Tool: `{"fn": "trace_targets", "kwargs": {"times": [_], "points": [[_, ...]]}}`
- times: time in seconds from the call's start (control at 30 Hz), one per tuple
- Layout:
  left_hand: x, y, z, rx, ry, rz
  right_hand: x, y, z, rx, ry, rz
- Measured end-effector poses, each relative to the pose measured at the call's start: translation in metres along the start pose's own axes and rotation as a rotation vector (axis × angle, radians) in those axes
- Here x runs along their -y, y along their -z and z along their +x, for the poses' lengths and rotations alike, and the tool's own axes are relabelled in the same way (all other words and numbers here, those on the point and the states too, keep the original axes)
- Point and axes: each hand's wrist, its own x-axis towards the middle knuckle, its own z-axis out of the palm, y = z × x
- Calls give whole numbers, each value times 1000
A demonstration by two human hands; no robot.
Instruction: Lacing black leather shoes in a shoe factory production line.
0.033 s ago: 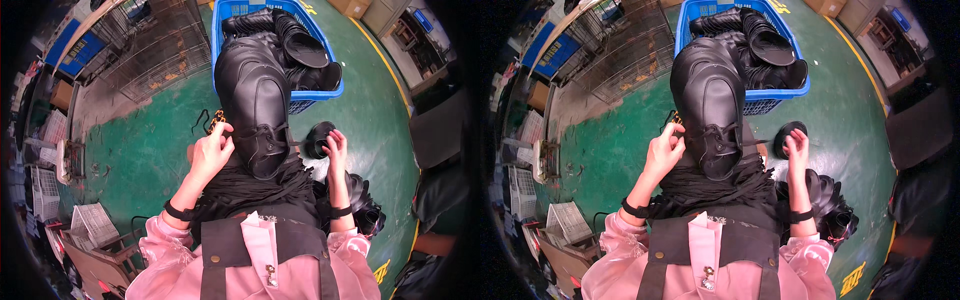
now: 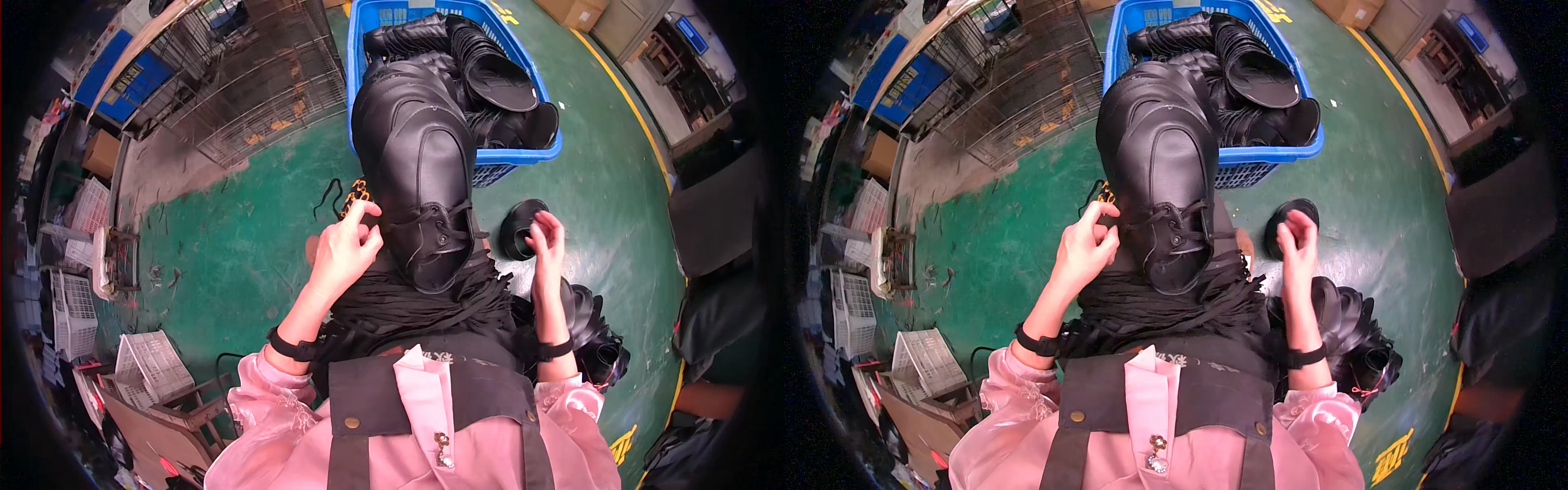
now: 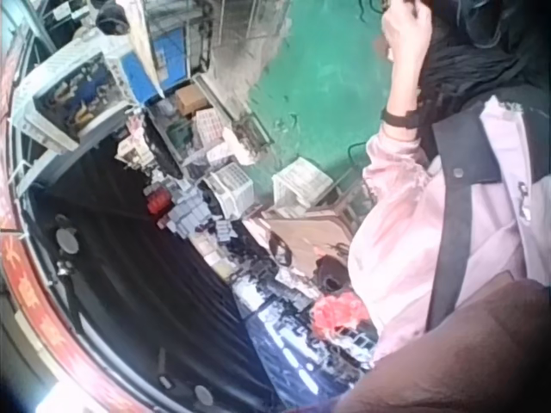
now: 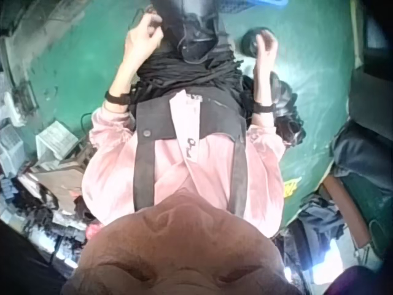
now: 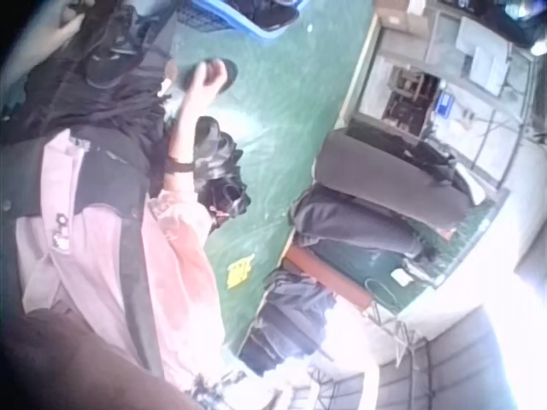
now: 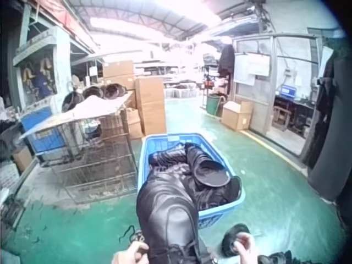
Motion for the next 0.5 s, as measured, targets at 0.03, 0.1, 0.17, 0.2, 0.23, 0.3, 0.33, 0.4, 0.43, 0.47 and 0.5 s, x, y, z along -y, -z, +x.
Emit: {"fn": "trace_targets", "kwargs": {"times": [0.03,0.1,0.17,0.2,0.23,0.3,0.33,0.4,0.43,0.47,0.5], "points": [[-2,3,-1,96,117,-156,3,-2,-6,115,54,-75],[-1,5,-3,188,235,-308,27,-25,-24,356,33,36],[5,2,-5,246,303,-405,56,-52,-39,460,200,-162],[11,-2,-4,236,310,-447,57,-60,-39,471,276,-248],[21,-6,-2,230,311,-446,64,-70,-41,459,362,-351],[32,-7,3,-32,227,-845,65,-82,-40,389,458,-433],[40,-1,2,-93,207,-980,67,-85,-38,395,464,-428],[40,19,4,-194,188,-1369,71,-92,-36,390,555,-477],[46,28,4,-234,181,-1521,72,-94,-37,396,558,-470],[52,35,3,-267,147,-1655,74,-96,-38,394,588,-479],[60,44,5,-280,143,-1648,75,-97,-39,392,619,-488]]}}
